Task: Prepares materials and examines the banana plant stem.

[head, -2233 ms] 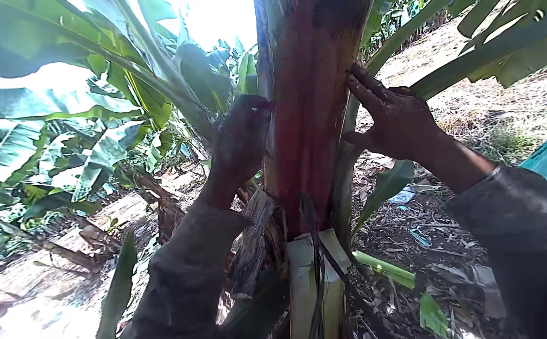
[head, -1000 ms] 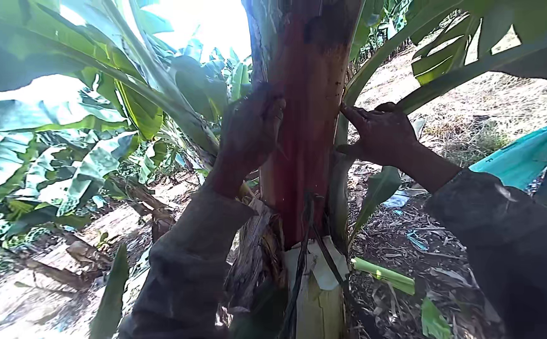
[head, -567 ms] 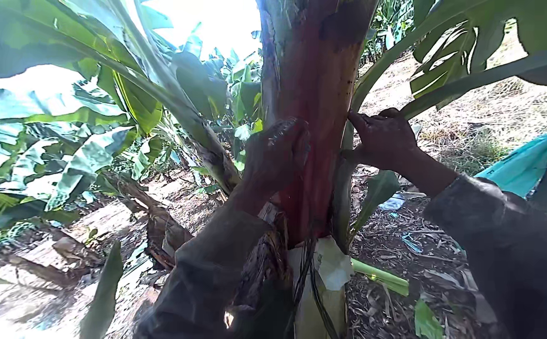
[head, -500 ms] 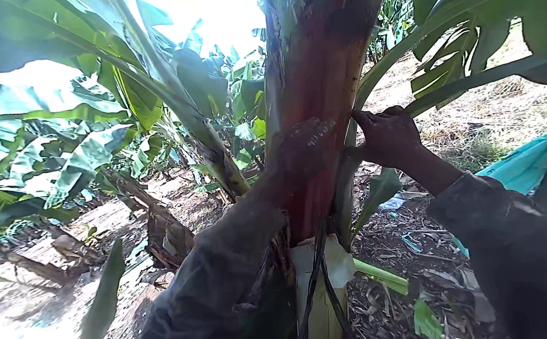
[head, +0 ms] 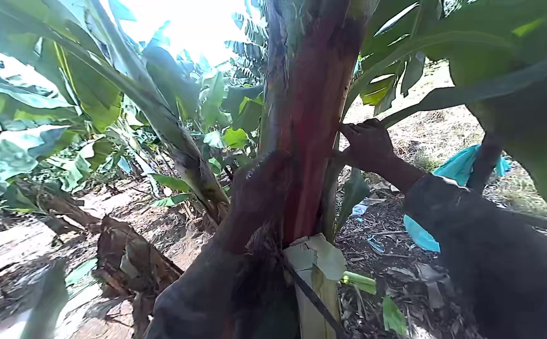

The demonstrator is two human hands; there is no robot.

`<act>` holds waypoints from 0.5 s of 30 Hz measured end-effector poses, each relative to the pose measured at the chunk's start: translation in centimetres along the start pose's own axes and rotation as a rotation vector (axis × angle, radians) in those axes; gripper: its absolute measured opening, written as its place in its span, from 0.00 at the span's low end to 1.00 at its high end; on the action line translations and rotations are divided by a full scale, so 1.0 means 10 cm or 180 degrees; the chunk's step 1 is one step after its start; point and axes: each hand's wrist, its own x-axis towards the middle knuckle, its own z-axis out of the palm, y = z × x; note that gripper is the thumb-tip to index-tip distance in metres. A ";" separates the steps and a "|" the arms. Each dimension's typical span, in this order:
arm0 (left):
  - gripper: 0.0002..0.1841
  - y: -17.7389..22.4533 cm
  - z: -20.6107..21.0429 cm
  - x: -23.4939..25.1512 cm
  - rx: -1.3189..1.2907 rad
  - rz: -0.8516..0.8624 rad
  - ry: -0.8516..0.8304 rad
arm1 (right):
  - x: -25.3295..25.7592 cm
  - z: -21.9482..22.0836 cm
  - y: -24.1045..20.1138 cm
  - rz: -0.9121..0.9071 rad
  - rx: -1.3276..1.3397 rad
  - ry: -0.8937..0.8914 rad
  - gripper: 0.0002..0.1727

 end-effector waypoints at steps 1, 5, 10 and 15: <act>0.11 0.11 0.11 -0.05 -0.0200 0.0226 -0.0167 | -0.07 -0.02 -0.01 -0.0086 0.0145 0.0216 0.41; 0.11 0.62 0.61 -0.29 -0.0733 0.1274 -0.1051 | -0.51 -0.18 -0.08 -0.0532 0.0840 0.1129 0.28; 0.14 1.11 1.04 -0.36 -0.0591 0.2007 -0.2034 | -1.23 -0.24 0.27 0.0033 0.1037 0.0550 0.23; 0.23 1.68 1.51 -0.27 -0.0482 0.1550 -0.3164 | -2.73 -0.46 0.88 0.1316 0.1452 -0.1752 0.29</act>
